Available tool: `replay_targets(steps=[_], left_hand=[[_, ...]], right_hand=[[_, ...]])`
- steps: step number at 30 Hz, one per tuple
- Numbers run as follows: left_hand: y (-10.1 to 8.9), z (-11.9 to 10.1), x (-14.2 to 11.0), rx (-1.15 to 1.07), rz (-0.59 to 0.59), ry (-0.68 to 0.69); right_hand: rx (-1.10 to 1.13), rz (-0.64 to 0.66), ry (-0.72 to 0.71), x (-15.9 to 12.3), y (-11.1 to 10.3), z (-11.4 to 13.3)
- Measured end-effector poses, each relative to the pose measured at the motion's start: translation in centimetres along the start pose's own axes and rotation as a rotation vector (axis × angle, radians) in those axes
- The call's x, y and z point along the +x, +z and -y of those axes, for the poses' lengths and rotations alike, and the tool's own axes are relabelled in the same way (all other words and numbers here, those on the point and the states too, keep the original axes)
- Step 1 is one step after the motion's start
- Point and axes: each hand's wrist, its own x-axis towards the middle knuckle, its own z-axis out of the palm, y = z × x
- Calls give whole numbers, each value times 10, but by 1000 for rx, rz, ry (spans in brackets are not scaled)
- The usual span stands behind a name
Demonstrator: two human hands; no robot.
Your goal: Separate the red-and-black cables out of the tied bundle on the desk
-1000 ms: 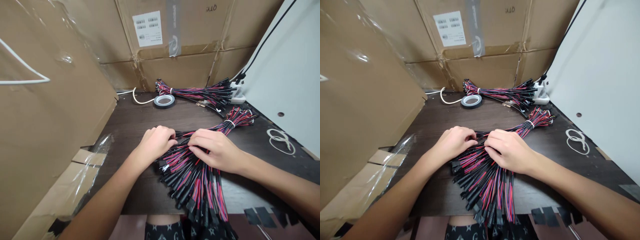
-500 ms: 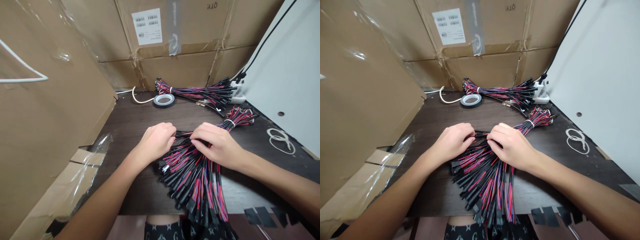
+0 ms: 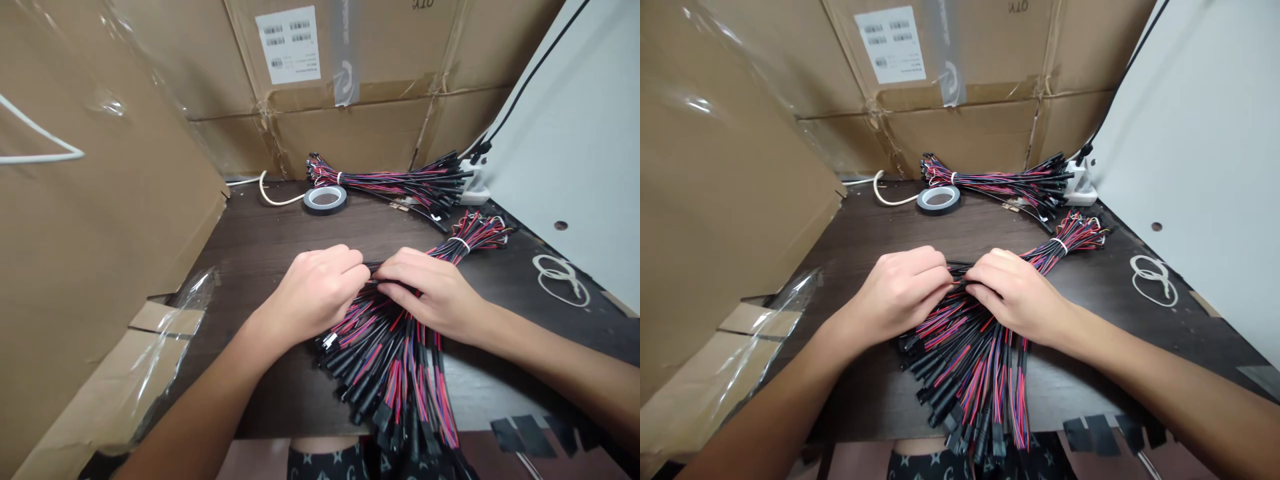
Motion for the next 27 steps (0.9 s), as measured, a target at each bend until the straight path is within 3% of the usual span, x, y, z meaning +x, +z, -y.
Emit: replay_targets(steps=[9, 23, 27], left_hand=[[-4, -4, 0, 50, 33, 22], [-1, -12, 4, -52, 171, -121], [0, -11, 3, -80, 182, -179]], right_hand=[[-66, -14, -39, -2, 0, 1], [-30, -71, 4, -2, 6, 3], [11, -17, 31, -2, 8, 1]])
